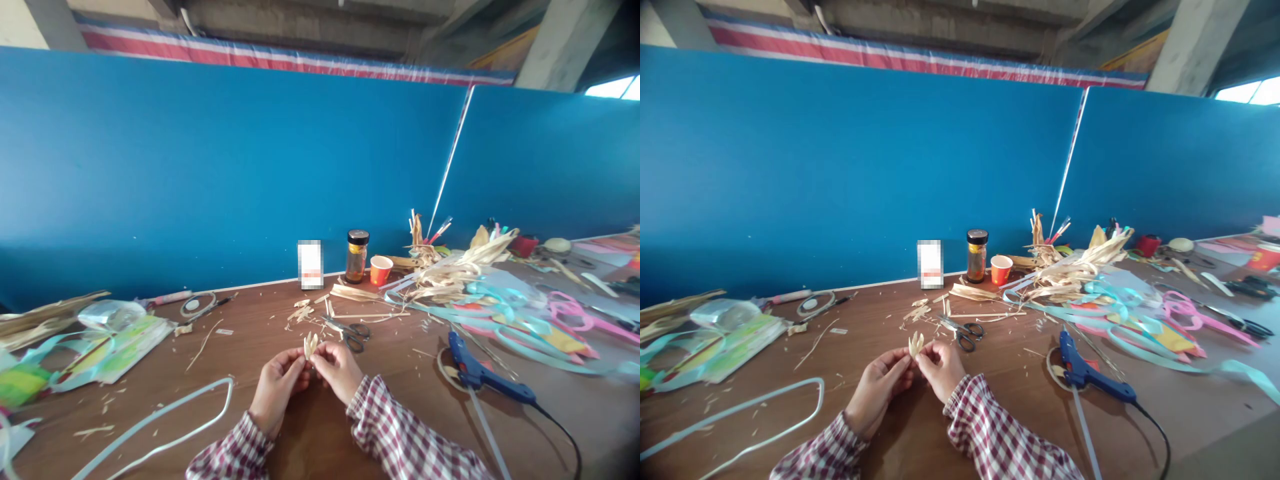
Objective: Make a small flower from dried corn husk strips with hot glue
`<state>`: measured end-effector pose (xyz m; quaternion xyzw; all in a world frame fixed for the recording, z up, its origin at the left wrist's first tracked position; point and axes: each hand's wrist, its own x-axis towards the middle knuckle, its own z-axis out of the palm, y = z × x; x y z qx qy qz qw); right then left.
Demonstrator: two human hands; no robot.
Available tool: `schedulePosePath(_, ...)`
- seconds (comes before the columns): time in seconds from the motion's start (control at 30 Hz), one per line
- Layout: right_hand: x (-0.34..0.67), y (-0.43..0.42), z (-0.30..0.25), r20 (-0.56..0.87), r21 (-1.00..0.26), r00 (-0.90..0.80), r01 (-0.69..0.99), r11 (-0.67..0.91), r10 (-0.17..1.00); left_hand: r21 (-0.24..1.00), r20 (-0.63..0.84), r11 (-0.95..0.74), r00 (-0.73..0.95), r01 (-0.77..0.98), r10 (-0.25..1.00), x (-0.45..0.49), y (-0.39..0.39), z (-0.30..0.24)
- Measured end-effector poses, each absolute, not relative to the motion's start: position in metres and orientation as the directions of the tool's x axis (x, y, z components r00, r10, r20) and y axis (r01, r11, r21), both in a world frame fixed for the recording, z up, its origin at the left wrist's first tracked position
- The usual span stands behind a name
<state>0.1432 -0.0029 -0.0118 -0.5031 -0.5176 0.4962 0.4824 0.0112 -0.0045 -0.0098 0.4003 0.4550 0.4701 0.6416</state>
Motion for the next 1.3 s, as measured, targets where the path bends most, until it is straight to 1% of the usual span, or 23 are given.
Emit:
schedulePosePath(0.1,0.144,-0.003,-0.011,-0.015,-1.0,-0.058,0.016,-0.014,0.998,0.933,-0.216,0.254,0.169,-0.253,0.962,0.011,-0.004,-0.009)
schedulePosePath(0.2,0.144,-0.004,-0.011,-0.013,-1.0,-0.082,0.013,-0.012,0.997,0.926,-0.229,0.265,0.158,-0.27,0.961,0.011,-0.003,-0.009)
schedulePosePath(0.37,0.144,-0.005,-0.011,-0.03,-0.999,-0.083,0.012,-0.029,0.996,0.914,-0.252,0.279,0.127,-0.294,0.959,0.011,-0.002,-0.012)
schedulePosePath(0.5,0.144,-0.004,-0.011,-0.044,-0.999,-0.076,0.005,-0.044,0.996,0.909,-0.251,0.281,0.135,-0.307,0.958,0.011,-0.002,-0.012)
schedulePosePath(0.87,0.146,-0.003,-0.013,-0.03,-1.0,-0.096,0.004,-0.03,0.995,0.921,-0.244,0.265,0.11,-0.285,0.964,0.011,-0.001,-0.016)
schedulePosePath(1.1,0.146,-0.002,-0.014,-0.01,-0.999,-0.077,0.042,-0.007,0.997,0.958,-0.196,0.213,0.104,-0.194,0.975,0.01,-0.001,-0.019)
schedulePosePath(1.3,0.144,-0.002,-0.017,0.001,-0.999,-0.056,0.041,0.003,0.998,0.935,-0.216,0.242,0.124,-0.258,0.968,0.011,-0.002,-0.014)
